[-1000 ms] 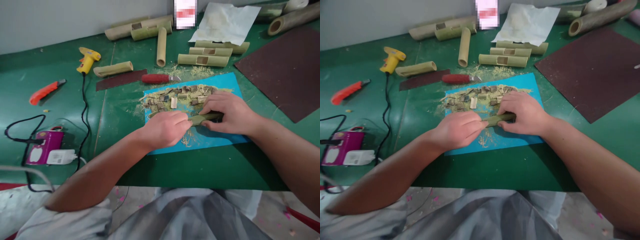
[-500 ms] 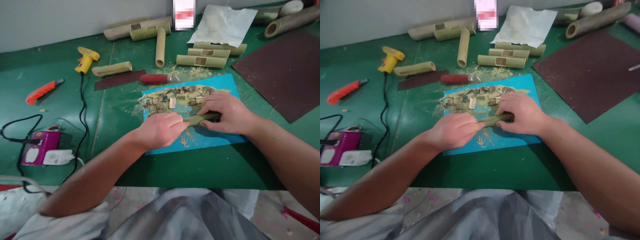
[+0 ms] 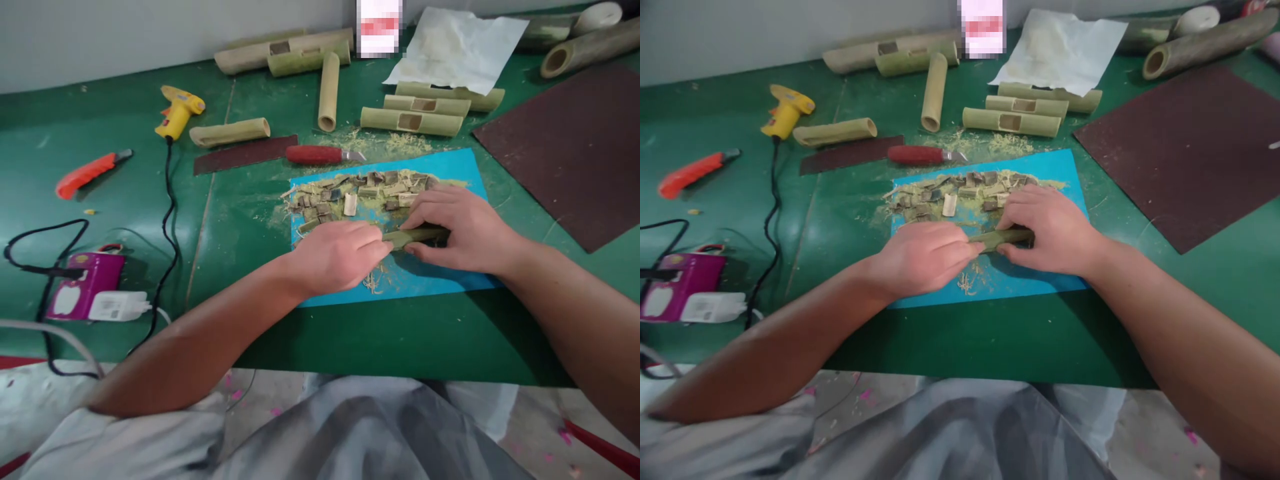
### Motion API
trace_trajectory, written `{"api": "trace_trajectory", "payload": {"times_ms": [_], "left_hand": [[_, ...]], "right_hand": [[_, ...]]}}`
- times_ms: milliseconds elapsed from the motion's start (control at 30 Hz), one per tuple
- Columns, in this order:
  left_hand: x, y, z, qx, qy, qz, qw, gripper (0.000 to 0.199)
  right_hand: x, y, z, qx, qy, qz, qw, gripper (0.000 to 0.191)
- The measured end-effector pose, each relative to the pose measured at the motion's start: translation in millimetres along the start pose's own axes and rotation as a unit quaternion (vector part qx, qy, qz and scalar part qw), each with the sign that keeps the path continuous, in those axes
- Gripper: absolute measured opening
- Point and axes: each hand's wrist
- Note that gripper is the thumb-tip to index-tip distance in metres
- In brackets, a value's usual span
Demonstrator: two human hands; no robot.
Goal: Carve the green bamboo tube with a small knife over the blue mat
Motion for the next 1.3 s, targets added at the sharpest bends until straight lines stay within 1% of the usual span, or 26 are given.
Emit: {"api": "trace_trajectory", "payload": {"times_ms": [67, 133, 233, 400, 467, 533, 600, 667, 733, 767, 833, 900, 1033, 1133, 1300], "left_hand": [[0.5, 1, 2, 0.004, 0.0, -0.007, 1.0, 0.026], [0.3, 2, 4, -0.003, -0.001, 0.001, 1.0, 0.029], [0.9, 4, 6, -0.038, 0.021, 0.005, 0.999, 0.028], [3.5, 5, 7, -0.094, 0.066, -0.028, 0.993, 0.018], [1.7, 3, 7, -0.129, 0.077, -0.055, 0.987, 0.016], [-2.3, -1, 6, -0.183, 0.083, -0.072, 0.977, 0.015], [-6.7, -5, 6, -0.236, 0.084, -0.064, 0.966, 0.014], [-9.1, -10, 6, -0.278, 0.076, -0.041, 0.957, 0.014], [-8.0, -14, 6, -0.308, 0.067, -0.031, 0.948, 0.012], [-6.0, -15, 6, -0.318, 0.064, -0.036, 0.945, 0.011], [-0.1, -17, 7, -0.321, 0.064, -0.059, 0.943, 0.01], [6.3, -17, 8, -0.306, 0.07, -0.078, 0.946, 0.01], [14.3, -16, 9, -0.281, 0.079, -0.087, 0.953, 0.009], [15.9, -12, 9, -0.276, 0.077, -0.087, 0.954, 0.01], [18.8, -8, 10, -0.273, 0.078, -0.079, 0.956, 0.011]], "right_hand": [[0, 2, 1, -0.011, 0.017, -0.01, 1.0, 0.016], [-1, 5, 2, -0.017, 0.035, -0.019, 0.999, 0.02], [-1, 8, 5, -0.015, 0.066, -0.029, 0.997, 0.02], [3, 11, 19, -0.008, 0.13, -0.026, 0.991, 0.016], [6, 12, 26, 0.021, 0.14, -0.052, 0.989, 0.017], [9, 14, 32, 0.051, 0.143, -0.082, 0.985, 0.018], [11, 15, 36, 0.078, 0.138, -0.096, 0.983, 0.019], [14, 16, 38, 0.106, 0.133, -0.104, 0.98, 0.019], [16, 16, 38, 0.129, 0.134, -0.11, 0.976, 0.018], [17, 16, 37, 0.139, 0.137, -0.113, 0.974, 0.018], [19, 14, 37, 0.156, 0.147, -0.117, 0.97, 0.019], [21, 12, 38, 0.173, 0.153, -0.113, 0.966, 0.021], [22, 10, 41, 0.202, 0.157, -0.111, 0.96, 0.017], [22, 13, 44, 0.188, 0.165, -0.125, 0.96, 0.017], [23, 17, 42, 0.164, 0.159, -0.114, 0.967, 0.008]]}}
Point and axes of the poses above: each hand's wrist, its own y-axis away from the middle knuckle, its own x-axis out of the palm, z = x × y, and after that the axes turned 13 degrees about -z, right-handed
